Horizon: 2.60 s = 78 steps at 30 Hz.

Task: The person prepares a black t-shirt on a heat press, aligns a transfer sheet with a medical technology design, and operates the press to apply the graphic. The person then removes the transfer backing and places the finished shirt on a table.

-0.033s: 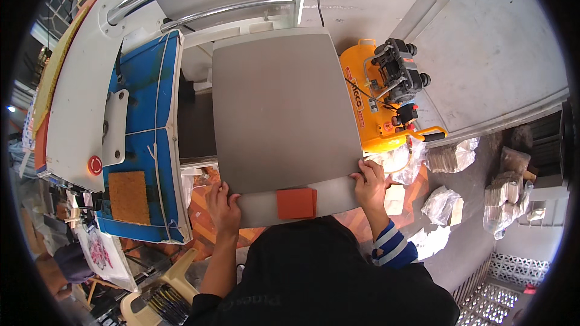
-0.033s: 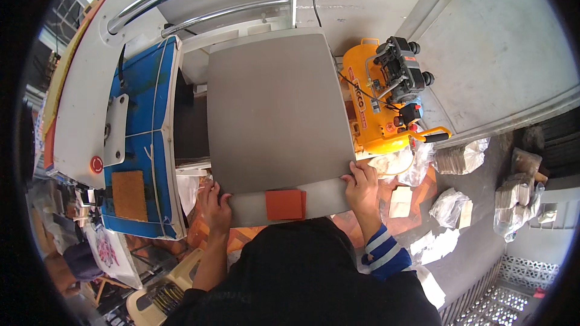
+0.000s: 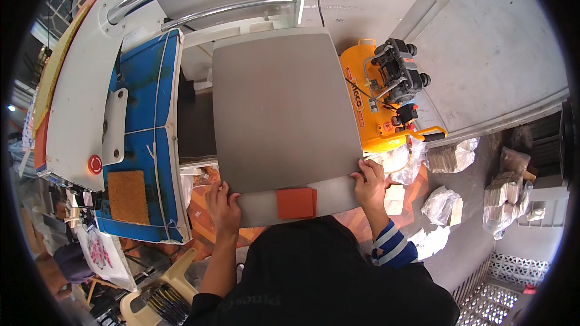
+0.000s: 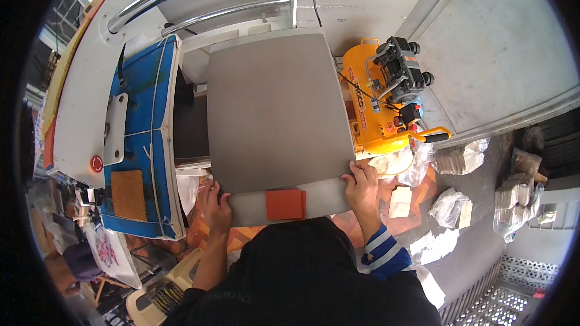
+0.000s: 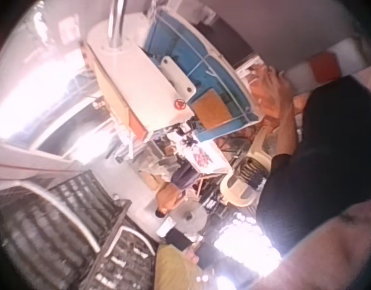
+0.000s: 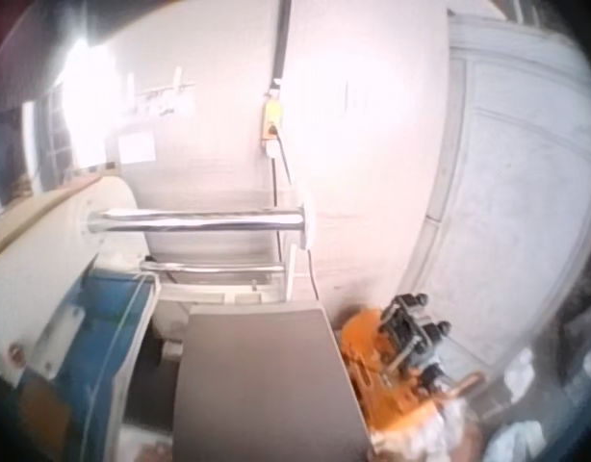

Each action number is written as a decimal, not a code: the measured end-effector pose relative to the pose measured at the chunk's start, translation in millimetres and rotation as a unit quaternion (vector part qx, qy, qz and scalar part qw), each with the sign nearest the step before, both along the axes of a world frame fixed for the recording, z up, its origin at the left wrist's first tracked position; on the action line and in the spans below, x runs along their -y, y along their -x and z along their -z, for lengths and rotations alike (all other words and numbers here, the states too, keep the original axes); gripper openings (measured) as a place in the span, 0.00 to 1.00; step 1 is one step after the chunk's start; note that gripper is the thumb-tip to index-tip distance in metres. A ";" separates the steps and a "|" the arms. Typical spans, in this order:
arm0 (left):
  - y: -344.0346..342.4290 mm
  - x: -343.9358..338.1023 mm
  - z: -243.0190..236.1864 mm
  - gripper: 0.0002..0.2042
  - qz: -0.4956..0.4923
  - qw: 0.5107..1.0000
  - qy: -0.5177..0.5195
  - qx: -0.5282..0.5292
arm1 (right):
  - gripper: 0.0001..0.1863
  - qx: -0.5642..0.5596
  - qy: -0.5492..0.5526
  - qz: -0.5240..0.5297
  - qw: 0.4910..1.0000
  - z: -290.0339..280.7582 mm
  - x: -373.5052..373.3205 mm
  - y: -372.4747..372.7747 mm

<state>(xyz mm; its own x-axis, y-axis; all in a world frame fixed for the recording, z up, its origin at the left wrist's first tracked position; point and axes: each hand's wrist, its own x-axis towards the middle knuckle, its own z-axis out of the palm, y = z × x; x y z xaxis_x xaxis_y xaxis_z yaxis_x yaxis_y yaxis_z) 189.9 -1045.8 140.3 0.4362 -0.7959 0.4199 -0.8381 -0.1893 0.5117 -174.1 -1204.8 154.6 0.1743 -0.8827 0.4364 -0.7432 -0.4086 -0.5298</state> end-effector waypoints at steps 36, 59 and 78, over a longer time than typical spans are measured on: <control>96.8 11.7 -45.1 0.32 0.190 0.937 -0.194 -0.219 | 0.25 0.024 -0.300 -0.086 0.950 -44.1 -75.1 -80.7; 97.9 15.5 -51.6 0.31 0.216 0.952 -0.162 -0.144 | 0.38 0.020 -0.265 -0.171 0.949 -40.3 -62.7 -69.9; 96.9 13.5 -51.8 0.25 0.236 0.959 -0.127 -0.088 | 0.29 0.019 -0.274 -0.127 0.953 -45.6 -68.0 -72.5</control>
<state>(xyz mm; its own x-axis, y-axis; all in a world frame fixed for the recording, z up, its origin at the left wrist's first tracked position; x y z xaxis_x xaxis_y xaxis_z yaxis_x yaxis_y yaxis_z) 93.0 -1059.3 192.2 0.0489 -0.9890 0.1395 -0.7658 0.0525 0.6409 -101.6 -1136.7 200.2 0.4059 -0.9115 -0.0671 -0.6328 -0.2273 -0.7402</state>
